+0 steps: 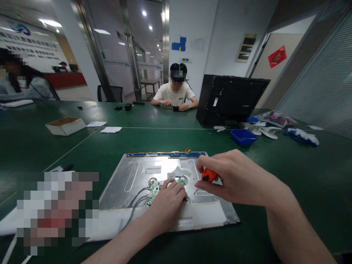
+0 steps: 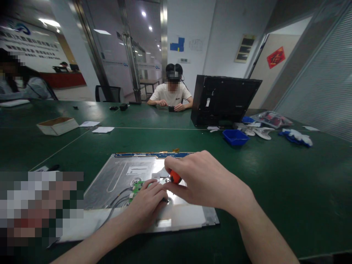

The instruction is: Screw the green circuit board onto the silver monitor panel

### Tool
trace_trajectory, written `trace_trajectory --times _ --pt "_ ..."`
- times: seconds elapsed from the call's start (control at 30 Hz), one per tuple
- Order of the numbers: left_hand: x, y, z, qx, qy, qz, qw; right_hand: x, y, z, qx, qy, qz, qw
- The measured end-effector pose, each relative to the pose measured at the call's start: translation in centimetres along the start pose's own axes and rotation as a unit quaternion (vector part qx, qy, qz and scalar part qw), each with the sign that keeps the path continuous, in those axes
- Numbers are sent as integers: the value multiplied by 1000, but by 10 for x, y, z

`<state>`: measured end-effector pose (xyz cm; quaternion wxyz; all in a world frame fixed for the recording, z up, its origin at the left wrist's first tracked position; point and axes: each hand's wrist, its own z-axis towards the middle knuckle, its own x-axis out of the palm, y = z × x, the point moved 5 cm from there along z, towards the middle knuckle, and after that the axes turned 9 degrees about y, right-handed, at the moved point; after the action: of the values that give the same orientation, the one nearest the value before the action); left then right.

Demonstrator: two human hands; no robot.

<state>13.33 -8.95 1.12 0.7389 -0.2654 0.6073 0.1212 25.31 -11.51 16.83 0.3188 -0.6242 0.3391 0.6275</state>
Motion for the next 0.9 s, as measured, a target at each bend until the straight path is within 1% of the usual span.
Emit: trace_trajectory --times 0.27,0.4,0.6,0.77,0.9 --pt "-1 0 0 -5 1 -10 1000 0 -1 -9 28 3 17 999" --pt "-2 0 0 -11 7 -13 1000 3 -7 -17 45 -1 23 999" --pt "-4 -1 -1 -3 5 -18 1000 10 -17 -27 71 0 43 997" --pt "-6 -2 -2 -8 -5 -18 1000 13 -22 -34 80 -20 69 994" --pt "-7 -2 -3 -5 -5 -16 1000 15 -25 -39 91 -54 114 988"
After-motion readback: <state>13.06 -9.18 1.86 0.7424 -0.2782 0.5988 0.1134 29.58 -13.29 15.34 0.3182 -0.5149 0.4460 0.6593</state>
